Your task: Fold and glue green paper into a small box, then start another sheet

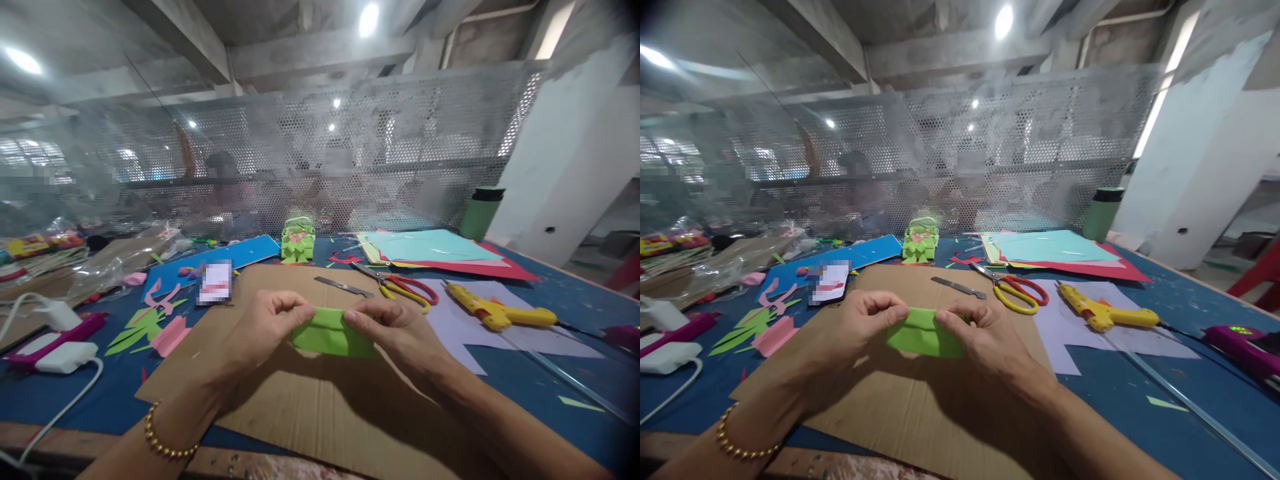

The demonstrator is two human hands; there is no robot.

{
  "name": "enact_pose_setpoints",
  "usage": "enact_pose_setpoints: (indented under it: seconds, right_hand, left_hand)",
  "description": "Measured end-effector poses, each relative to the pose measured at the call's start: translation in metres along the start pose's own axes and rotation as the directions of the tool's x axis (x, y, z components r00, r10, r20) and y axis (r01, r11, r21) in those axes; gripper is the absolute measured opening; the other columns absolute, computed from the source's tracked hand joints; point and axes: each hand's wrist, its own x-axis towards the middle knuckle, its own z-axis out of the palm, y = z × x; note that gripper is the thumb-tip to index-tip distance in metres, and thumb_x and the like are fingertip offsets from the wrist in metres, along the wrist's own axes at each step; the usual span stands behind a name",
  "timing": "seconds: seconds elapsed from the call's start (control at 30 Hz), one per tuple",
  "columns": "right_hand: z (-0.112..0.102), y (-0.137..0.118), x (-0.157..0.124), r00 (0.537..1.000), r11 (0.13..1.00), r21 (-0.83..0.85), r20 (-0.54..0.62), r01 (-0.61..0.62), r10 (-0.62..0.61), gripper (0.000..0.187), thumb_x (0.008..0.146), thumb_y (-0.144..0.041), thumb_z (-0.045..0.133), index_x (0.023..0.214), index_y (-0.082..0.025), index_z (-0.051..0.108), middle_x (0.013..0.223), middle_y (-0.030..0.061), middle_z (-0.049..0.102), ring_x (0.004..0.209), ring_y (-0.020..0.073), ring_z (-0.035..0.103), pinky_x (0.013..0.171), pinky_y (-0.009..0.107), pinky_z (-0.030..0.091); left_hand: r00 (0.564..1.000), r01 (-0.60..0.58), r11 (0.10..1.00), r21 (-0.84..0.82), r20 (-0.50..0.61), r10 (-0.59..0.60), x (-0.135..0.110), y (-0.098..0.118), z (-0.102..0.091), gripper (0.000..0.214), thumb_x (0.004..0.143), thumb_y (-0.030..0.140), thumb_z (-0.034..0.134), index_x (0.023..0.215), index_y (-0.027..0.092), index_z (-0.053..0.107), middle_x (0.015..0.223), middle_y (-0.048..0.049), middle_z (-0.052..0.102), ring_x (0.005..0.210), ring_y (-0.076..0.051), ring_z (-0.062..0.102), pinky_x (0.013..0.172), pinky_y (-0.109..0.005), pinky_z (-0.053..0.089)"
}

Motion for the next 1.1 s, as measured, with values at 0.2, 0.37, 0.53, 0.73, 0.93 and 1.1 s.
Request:
enact_pose_setpoints:
  seconds: [0.2,0.37,0.53,0.73,0.93,1.1]
  right_hand:
    - [0.002,0.002,0.001,1.000,1.000,0.000,0.001,0.025,-0.025,0.044,0.082,-0.055,0.067,0.064,-0.016,0.067,0.058,-0.0018,0.049,0.056,0.0111,0.041,0.052,0.025,0.029]
    - [0.001,0.004,0.002,1.000,1.000,0.018,0.015,0.006,-0.006,0.042,0.081,-0.053,0.067,0.064,-0.015,0.066,0.057,-0.0026,0.046,0.056,0.0111,0.039,0.053,0.025,0.028]
    - [0.001,0.002,0.001,1.000,1.000,-0.019,0.021,0.004,-0.004,0.041,0.081,-0.054,0.065,0.064,-0.016,0.067,0.058,-0.0014,0.050,0.056,0.0124,0.042,0.053,0.026,0.031]
    - [0.002,-0.001,0.000,0.999,0.996,-0.086,0.053,0.009,-0.005,0.042,0.083,-0.054,0.062,0.061,-0.017,0.062,0.057,-0.0022,0.044,0.056,0.0120,0.038,0.052,0.026,0.028]
    - [0.002,-0.008,0.001,0.999,0.985,-0.173,0.053,0.008,0.001,0.044,0.084,-0.055,0.056,0.060,-0.019,0.057,0.058,-0.0017,0.042,0.056,0.0120,0.037,0.049,0.025,0.028]
    - [0.005,-0.011,0.002,0.996,0.975,-0.220,0.086,0.037,-0.019,0.045,0.088,-0.055,0.054,0.063,-0.018,0.061,0.065,0.0012,0.053,0.061,0.0135,0.044,0.052,0.025,0.033]
  left_hand:
    - [0.999,0.016,1.000,-0.022,-0.032,-0.016,0.004,-0.002,-0.002,0.033,0.080,0.044,0.073,0.066,0.015,0.065,0.062,0.0008,0.055,0.057,-0.012,0.050,0.051,-0.023,0.042]
    - [0.999,0.027,0.993,-0.112,0.029,-0.024,0.008,-0.006,-0.005,0.036,0.076,0.045,0.077,0.064,0.014,0.064,0.060,0.0016,0.053,0.054,-0.009,0.046,0.048,-0.020,0.035]
    - [0.995,0.088,0.986,-0.142,0.066,-0.080,0.001,-0.002,0.001,0.036,0.081,0.049,0.073,0.076,0.014,0.069,0.067,-0.0001,0.057,0.057,-0.011,0.047,0.050,-0.021,0.035]
    - [0.999,-0.026,0.999,0.040,0.034,0.025,0.004,-0.003,0.002,0.035,0.082,0.044,0.068,0.063,0.015,0.063,0.059,0.0029,0.048,0.055,-0.010,0.040,0.050,-0.022,0.029]
    - [0.996,-0.087,0.986,0.141,0.022,0.084,0.005,-0.004,0.001,0.036,0.085,0.042,0.064,0.061,0.016,0.059,0.062,0.0024,0.045,0.058,-0.011,0.038,0.050,-0.022,0.028]
    - [0.993,-0.115,0.975,0.189,0.032,0.111,0.003,-0.001,0.001,0.033,0.084,0.042,0.062,0.066,0.015,0.066,0.062,0.0010,0.051,0.058,-0.012,0.042,0.051,-0.023,0.030]
